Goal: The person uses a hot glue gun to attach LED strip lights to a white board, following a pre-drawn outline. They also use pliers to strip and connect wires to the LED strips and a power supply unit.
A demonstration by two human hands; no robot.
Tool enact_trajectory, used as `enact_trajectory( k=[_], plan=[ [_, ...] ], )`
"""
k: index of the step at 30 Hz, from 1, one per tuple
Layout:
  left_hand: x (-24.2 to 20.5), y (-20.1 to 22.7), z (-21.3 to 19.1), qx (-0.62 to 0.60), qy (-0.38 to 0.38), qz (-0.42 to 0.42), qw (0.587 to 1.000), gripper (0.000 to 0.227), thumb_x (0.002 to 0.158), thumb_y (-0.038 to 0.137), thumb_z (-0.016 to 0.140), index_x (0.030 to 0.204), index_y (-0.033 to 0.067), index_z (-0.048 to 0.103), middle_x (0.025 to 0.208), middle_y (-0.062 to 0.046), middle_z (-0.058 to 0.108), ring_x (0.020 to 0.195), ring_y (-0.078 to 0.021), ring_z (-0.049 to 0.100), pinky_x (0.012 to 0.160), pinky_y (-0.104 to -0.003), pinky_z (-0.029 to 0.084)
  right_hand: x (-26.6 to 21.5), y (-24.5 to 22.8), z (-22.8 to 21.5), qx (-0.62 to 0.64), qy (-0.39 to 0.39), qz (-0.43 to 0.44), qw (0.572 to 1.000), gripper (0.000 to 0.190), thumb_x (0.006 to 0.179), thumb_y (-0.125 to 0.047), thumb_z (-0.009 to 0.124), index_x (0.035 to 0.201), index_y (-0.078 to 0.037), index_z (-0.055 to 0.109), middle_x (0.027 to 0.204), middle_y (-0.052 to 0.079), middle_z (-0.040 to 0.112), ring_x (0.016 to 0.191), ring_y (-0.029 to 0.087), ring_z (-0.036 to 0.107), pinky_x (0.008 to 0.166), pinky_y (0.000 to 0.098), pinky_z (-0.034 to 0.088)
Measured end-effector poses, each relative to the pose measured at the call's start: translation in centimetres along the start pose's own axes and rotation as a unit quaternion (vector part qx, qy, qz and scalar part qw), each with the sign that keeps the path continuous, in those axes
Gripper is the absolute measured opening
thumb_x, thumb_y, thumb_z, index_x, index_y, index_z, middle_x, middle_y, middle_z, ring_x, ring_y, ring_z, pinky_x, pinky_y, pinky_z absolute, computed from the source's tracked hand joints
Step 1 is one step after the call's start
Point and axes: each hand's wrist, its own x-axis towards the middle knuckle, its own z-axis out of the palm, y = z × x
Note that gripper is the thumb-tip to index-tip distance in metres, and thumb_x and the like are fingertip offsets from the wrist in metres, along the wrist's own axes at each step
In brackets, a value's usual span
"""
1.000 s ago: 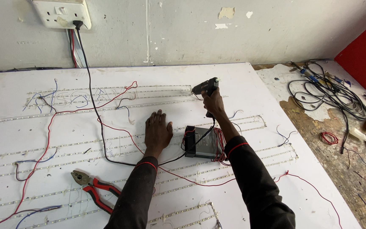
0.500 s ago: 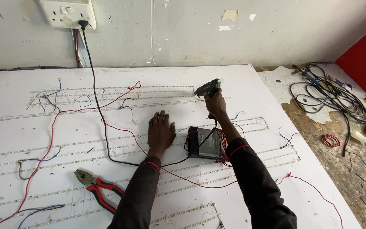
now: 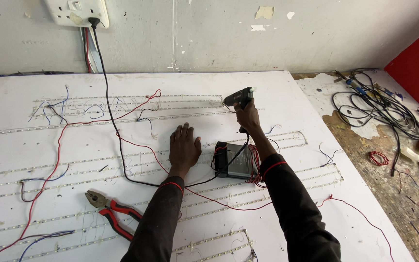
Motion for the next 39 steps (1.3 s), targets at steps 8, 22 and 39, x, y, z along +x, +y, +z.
enact_trajectory(
  k=[8,22,39],
  plan=[
    [-0.1,0.0,0.1,-0.005,0.008,0.001,1.0,0.052,0.121,0.042,0.047,0.155,0.0052,0.064,0.168,-0.019,0.059,0.163,-0.0369,0.049,0.135,-0.053,0.036,0.7,0.8,0.3,-0.055,0.002,0.0,0.998,0.054,0.108,-0.049,0.066,0.144,-0.013,0.047,0.127,0.03,0.077,0.127,0.054,0.074,0.113,0.0691,0.054],
    [0.0,-0.1,0.2,-0.008,-0.002,0.001,1.0,0.053,0.121,0.042,0.046,0.156,0.0053,0.062,0.169,-0.019,0.058,0.163,-0.0373,0.049,0.135,-0.054,0.036,1.1,1.3,-0.3,-0.035,0.007,-0.003,0.999,0.051,0.108,-0.048,0.068,0.141,-0.014,0.049,0.105,0.023,0.08,0.098,0.045,0.083,0.098,0.0617,0.058],
    [1.9,-2.5,3.3,-0.005,-0.013,0.022,1.0,0.049,0.112,0.038,0.057,0.148,0.0075,0.066,0.168,-0.019,0.059,0.162,-0.0388,0.051,0.132,-0.054,0.042,-25.2,-7.2,-7.0,0.385,-0.106,-0.001,0.917,0.06,0.103,-0.017,0.083,0.156,-0.002,0.059,0.127,0.022,0.069,0.104,0.032,0.073,0.08,0.0439,0.07]
  ],
)
